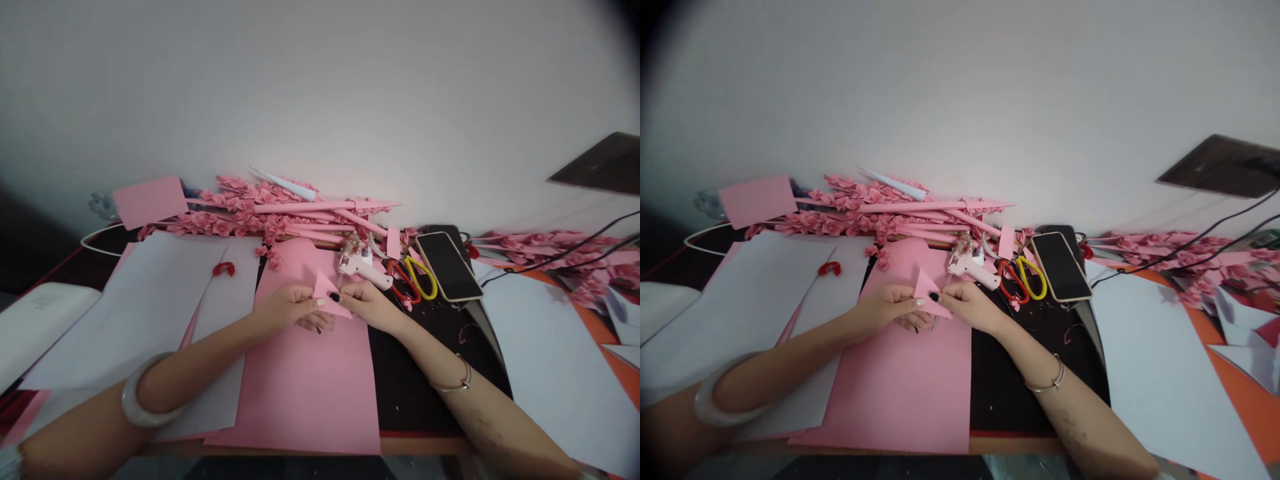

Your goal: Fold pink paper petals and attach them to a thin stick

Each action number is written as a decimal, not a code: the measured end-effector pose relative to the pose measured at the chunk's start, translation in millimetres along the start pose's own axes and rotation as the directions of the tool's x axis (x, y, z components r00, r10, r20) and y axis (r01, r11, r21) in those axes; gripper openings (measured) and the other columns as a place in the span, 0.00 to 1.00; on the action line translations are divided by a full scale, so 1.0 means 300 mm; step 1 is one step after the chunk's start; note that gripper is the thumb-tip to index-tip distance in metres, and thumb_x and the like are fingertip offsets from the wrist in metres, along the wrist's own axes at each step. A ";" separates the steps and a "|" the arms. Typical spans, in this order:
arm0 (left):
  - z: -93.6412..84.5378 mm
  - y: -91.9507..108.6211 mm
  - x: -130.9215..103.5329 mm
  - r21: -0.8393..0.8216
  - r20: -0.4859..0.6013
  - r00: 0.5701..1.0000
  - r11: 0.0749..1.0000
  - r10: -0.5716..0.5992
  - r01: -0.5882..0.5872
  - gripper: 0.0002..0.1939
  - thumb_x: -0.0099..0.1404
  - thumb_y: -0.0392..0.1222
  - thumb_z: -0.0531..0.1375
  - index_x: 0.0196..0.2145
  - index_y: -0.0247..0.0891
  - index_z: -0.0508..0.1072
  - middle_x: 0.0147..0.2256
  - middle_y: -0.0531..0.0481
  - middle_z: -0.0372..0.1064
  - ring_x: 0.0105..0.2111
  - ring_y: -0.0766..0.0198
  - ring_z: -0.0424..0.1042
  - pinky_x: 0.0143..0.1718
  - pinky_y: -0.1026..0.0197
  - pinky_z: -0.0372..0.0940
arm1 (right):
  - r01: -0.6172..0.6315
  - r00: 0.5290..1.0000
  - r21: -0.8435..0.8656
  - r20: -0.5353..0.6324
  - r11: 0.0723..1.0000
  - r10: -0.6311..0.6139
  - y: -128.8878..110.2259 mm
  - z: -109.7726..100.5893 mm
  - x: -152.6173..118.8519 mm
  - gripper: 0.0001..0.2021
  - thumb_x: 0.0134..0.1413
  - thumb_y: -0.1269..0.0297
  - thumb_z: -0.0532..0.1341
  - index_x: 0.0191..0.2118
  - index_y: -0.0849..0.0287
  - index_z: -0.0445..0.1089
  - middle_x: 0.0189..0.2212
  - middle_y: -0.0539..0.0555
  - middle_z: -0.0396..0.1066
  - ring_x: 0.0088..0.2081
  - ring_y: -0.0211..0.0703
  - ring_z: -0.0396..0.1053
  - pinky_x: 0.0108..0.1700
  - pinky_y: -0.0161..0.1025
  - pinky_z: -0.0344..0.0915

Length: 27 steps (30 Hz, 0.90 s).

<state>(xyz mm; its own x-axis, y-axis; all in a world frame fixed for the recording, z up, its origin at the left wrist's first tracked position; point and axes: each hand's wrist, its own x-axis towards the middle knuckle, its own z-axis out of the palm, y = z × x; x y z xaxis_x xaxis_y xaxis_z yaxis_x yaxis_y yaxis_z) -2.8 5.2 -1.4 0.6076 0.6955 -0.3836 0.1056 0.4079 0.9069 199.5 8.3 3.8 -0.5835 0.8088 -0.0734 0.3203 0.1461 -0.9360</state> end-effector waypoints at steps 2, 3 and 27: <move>-0.003 0.002 0.003 -0.017 -0.012 1.000 1.000 0.004 -0.005 0.14 0.60 0.48 0.59 0.33 0.31 0.72 0.34 0.39 0.77 0.33 0.57 0.77 0.34 0.59 0.69 | 0.000 1.000 0.010 0.023 1.000 -0.001 0.001 -0.005 0.000 0.23 0.57 0.50 0.53 0.19 0.61 0.55 0.15 0.42 0.47 0.18 0.29 0.43 0.20 0.31 0.42; -0.004 0.002 0.005 -0.024 -0.020 1.000 1.000 0.007 -0.007 0.14 0.59 0.48 0.59 0.33 0.31 0.71 0.33 0.39 0.77 0.33 0.58 0.77 0.34 0.59 0.69 | 0.000 0.999 0.014 0.034 1.000 0.000 0.003 -0.008 0.001 0.22 0.57 0.50 0.54 0.19 0.61 0.55 0.16 0.42 0.47 0.18 0.29 0.43 0.20 0.31 0.42; -0.003 0.000 -0.017 0.203 0.210 0.975 0.973 0.068 -0.112 0.14 0.63 0.45 0.55 0.25 0.33 0.66 0.29 0.42 0.77 0.27 0.61 0.77 0.28 0.63 0.69 | -0.041 0.989 0.063 0.142 0.997 0.031 -0.004 -0.026 -0.007 0.16 0.51 0.56 0.61 0.22 0.62 0.59 0.18 0.43 0.51 0.20 0.29 0.47 0.22 0.30 0.46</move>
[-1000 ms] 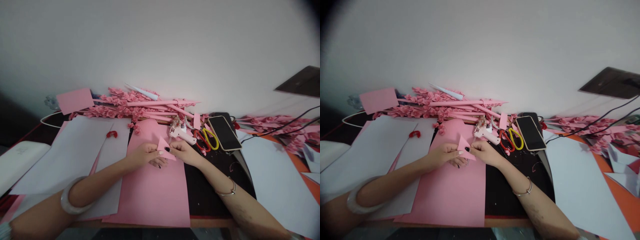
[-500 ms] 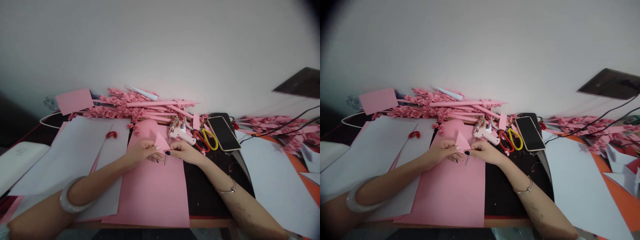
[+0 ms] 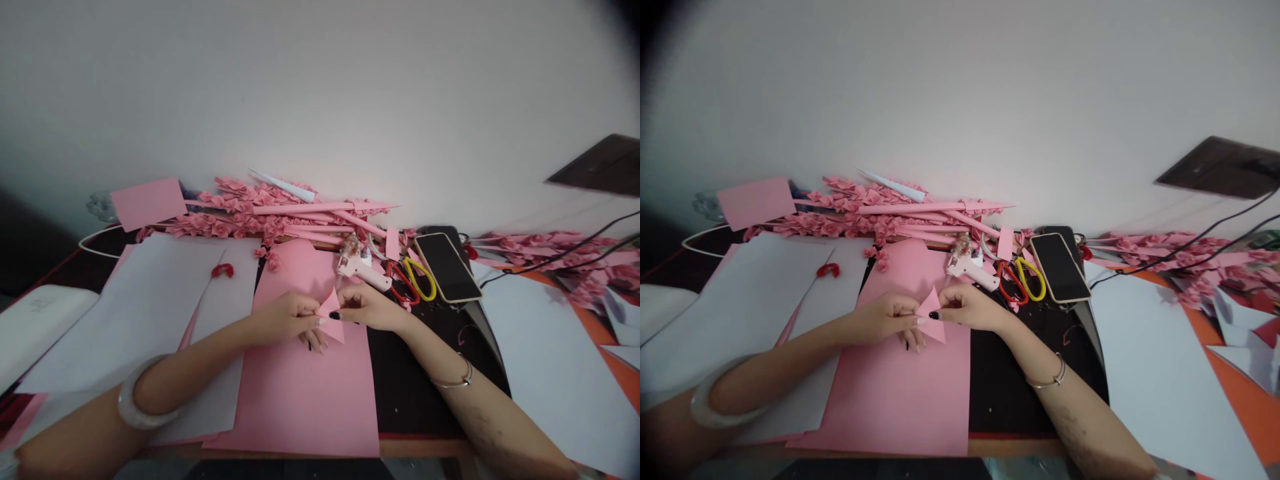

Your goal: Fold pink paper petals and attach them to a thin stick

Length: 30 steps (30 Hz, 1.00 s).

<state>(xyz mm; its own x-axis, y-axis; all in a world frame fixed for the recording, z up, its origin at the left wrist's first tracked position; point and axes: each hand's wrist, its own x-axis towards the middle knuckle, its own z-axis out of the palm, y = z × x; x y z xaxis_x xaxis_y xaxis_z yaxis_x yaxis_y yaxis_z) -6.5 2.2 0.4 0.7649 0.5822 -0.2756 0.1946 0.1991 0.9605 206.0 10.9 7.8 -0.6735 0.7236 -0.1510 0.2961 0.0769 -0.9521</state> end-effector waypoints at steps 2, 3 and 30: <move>-0.001 -0.002 -0.005 -0.001 0.032 0.999 1.000 -0.004 0.004 0.14 0.63 0.45 0.55 0.25 0.34 0.65 0.29 0.42 0.77 0.28 0.61 0.77 0.28 0.63 0.68 | -0.006 1.000 0.025 0.030 1.000 0.005 -0.001 0.000 -0.001 0.18 0.55 0.55 0.58 0.22 0.62 0.59 0.17 0.43 0.52 0.19 0.29 0.48 0.22 0.30 0.47; -0.002 -0.002 -0.007 -0.006 0.043 0.999 1.000 -0.008 0.008 0.14 0.63 0.45 0.55 0.24 0.34 0.64 0.29 0.43 0.77 0.28 0.61 0.77 0.28 0.64 0.68 | -0.011 0.999 0.038 0.039 0.999 0.010 -0.001 0.000 -0.002 0.18 0.56 0.54 0.56 0.21 0.62 0.59 0.17 0.43 0.53 0.19 0.29 0.49 0.22 0.31 0.47; 0.005 -0.010 -0.014 -0.052 0.182 0.983 0.998 -0.034 0.044 0.18 0.62 0.49 0.56 0.21 0.38 0.55 0.25 0.46 0.75 0.25 0.61 0.76 0.23 0.64 0.67 | 0.003 0.992 0.073 -0.125 0.997 0.007 0.018 0.011 0.007 0.17 0.47 0.54 0.63 0.22 0.62 0.61 0.17 0.43 0.56 0.19 0.29 0.49 0.22 0.30 0.47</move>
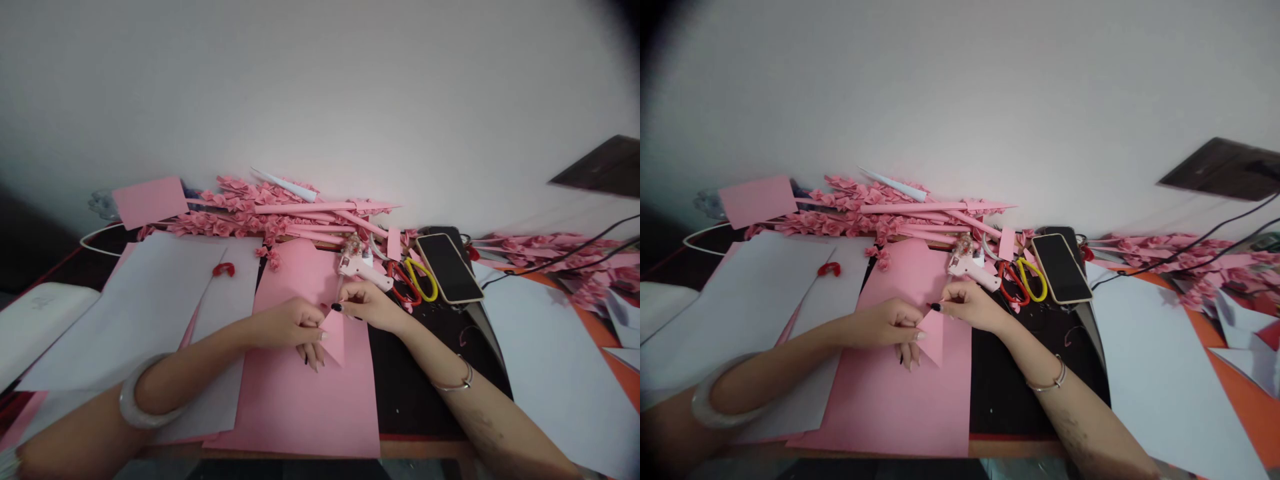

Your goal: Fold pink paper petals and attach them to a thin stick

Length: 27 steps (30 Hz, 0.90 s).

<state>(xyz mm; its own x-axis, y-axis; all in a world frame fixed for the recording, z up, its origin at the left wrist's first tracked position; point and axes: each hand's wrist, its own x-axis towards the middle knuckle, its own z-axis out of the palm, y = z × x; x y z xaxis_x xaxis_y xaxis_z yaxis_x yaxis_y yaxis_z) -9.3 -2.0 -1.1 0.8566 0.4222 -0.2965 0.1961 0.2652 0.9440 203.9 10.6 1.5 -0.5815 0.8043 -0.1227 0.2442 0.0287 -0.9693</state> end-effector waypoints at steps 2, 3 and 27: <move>0.000 0.002 0.000 -0.002 -0.001 1.000 1.000 0.000 0.000 0.18 0.62 0.48 0.56 0.21 0.38 0.56 0.25 0.46 0.76 0.24 0.62 0.76 0.23 0.64 0.67 | 0.013 1.000 0.017 0.016 1.000 -0.014 0.002 -0.002 -0.002 0.18 0.50 0.53 0.61 0.22 0.62 0.60 0.16 0.44 0.56 0.18 0.29 0.49 0.21 0.30 0.46; 0.000 0.004 -0.001 -0.004 -0.004 1.000 1.000 -0.001 0.001 0.18 0.62 0.48 0.56 0.21 0.38 0.56 0.25 0.46 0.76 0.24 0.62 0.76 0.23 0.64 0.67 | 0.020 1.000 0.028 0.022 0.999 -0.021 0.003 -0.003 -0.003 0.19 0.52 0.53 0.60 0.21 0.62 0.60 0.16 0.44 0.57 0.18 0.29 0.50 0.21 0.30 0.46; -0.014 -0.003 0.037 -0.287 -0.446 0.891 0.957 -0.088 -0.049 0.22 0.56 0.60 0.58 0.31 0.35 0.68 0.32 0.43 0.77 0.31 0.58 0.76 0.32 0.59 0.69 | 0.161 0.930 -0.454 -0.228 0.876 -0.289 0.025 0.060 -0.036 0.21 0.56 0.62 0.58 0.56 0.56 0.63 0.26 0.53 0.71 0.21 0.36 0.58 0.25 0.35 0.58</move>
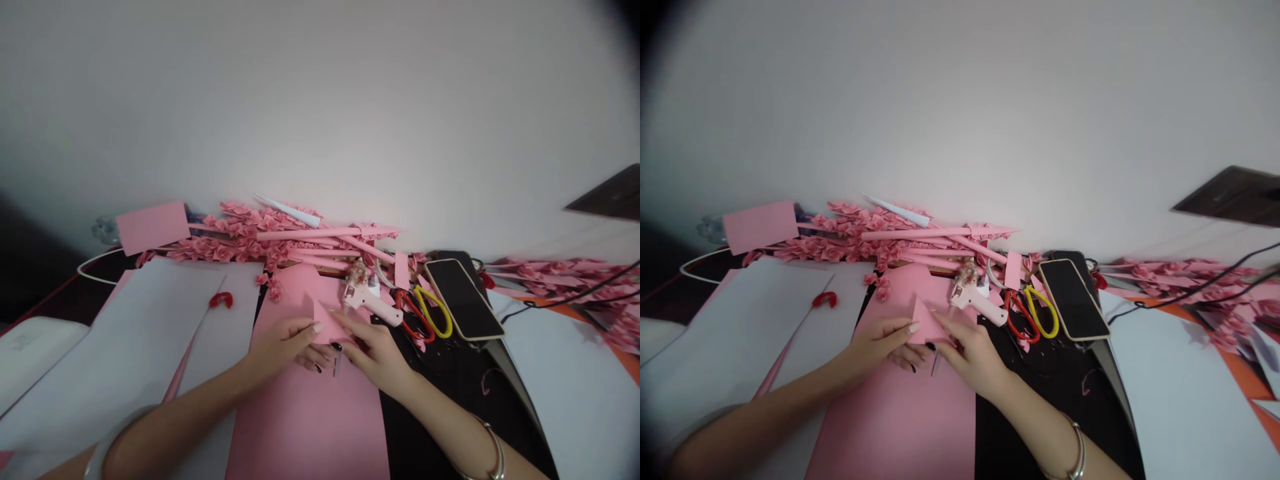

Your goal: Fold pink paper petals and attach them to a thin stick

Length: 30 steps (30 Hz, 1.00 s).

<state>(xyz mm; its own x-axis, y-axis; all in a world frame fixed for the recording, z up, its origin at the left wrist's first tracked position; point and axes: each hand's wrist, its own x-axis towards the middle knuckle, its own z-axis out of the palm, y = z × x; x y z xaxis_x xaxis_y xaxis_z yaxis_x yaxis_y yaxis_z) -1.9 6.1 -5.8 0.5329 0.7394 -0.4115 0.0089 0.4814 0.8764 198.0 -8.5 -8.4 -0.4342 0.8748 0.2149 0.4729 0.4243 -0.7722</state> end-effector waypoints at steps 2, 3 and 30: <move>-0.002 0.002 0.001 -0.003 0.013 1.000 1.000 -0.008 0.008 0.23 0.55 0.61 0.58 0.35 0.36 0.68 0.32 0.44 0.76 0.31 0.59 0.76 0.33 0.59 0.69 | -0.041 0.999 0.044 0.023 0.998 0.040 0.007 0.002 -0.001 0.21 0.57 0.62 0.57 0.56 0.58 0.63 0.22 0.51 0.68 0.19 0.36 0.57 0.23 0.34 0.58; -0.003 0.004 0.000 -0.003 0.005 1.000 1.000 -0.009 0.009 0.23 0.55 0.60 0.58 0.36 0.36 0.68 0.32 0.45 0.76 0.31 0.59 0.77 0.33 0.60 0.69 | -0.063 0.997 0.072 0.041 0.995 0.060 0.009 0.003 0.000 0.22 0.57 0.62 0.57 0.57 0.58 0.62 0.22 0.50 0.68 0.19 0.35 0.57 0.23 0.33 0.57; -0.018 -0.005 0.005 0.058 0.076 0.989 0.990 0.123 -0.127 0.20 0.58 0.49 0.59 0.45 0.36 0.66 0.32 0.48 0.72 0.28 0.63 0.73 0.29 0.63 0.66 | -0.305 0.952 0.463 0.124 0.832 0.280 -0.013 0.003 0.019 0.20 0.55 0.52 0.56 0.21 0.62 0.63 0.13 0.46 0.60 0.14 0.30 0.56 0.17 0.29 0.54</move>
<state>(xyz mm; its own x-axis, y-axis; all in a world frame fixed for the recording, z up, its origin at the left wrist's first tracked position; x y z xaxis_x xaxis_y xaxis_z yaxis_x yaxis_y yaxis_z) -5.8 9.0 -9.2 0.5930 0.7548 -0.2805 -0.0099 0.3552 0.9348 193.0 -5.5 -4.9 -0.3760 0.9226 -0.0857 0.1713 -0.0217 -0.9850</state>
